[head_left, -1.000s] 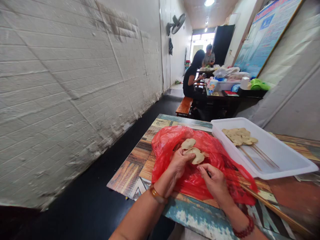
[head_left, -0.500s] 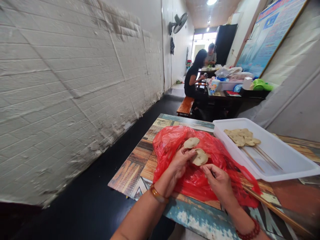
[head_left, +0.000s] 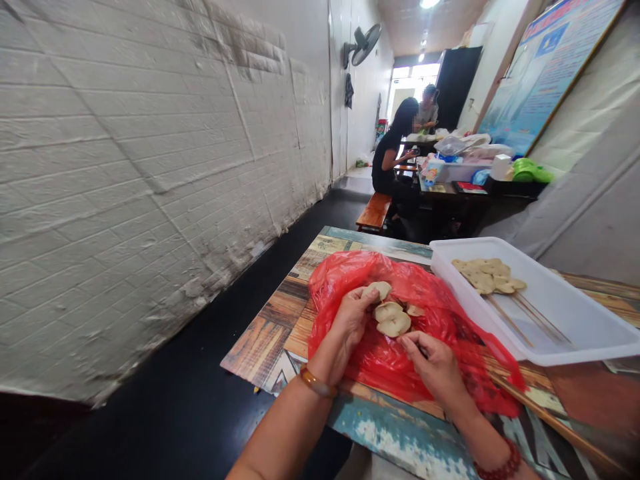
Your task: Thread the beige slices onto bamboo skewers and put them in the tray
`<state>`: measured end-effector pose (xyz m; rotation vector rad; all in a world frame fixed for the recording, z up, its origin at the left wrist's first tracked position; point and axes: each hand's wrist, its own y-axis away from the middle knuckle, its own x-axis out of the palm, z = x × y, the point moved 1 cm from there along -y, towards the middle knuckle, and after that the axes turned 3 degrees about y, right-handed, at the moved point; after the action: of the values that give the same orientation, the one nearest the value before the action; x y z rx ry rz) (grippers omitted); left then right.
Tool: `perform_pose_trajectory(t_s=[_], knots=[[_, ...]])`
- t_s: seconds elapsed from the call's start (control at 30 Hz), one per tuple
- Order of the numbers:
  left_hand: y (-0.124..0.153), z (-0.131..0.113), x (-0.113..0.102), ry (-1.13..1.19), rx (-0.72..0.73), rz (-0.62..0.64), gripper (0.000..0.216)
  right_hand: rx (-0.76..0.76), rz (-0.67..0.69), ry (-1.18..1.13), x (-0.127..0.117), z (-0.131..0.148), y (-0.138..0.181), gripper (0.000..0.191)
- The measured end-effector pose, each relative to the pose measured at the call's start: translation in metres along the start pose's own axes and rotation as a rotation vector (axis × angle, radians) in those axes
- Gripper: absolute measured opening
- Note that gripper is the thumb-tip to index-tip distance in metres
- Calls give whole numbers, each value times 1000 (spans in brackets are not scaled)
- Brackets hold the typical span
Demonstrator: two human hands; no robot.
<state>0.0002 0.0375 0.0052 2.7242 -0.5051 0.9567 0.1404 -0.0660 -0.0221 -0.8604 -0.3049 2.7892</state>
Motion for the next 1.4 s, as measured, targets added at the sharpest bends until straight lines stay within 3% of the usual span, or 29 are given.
perform_pose_trajectory(t_s=[0.37,0.9,1.13,1.4], knots=[[2,3,2,-103,11,-61,34,-15,-32,26,2,-3,0,34],[4,10,3,-116,-40,-40,30,0,-56,22,-1,-1,-1,36],[-2,9,0,-21,-47,-116,36,116,32,-101,-2,4,-2,40],[0,0,-1,-50,-21,-45,23,-34,4,36,-6,2,-3,35]])
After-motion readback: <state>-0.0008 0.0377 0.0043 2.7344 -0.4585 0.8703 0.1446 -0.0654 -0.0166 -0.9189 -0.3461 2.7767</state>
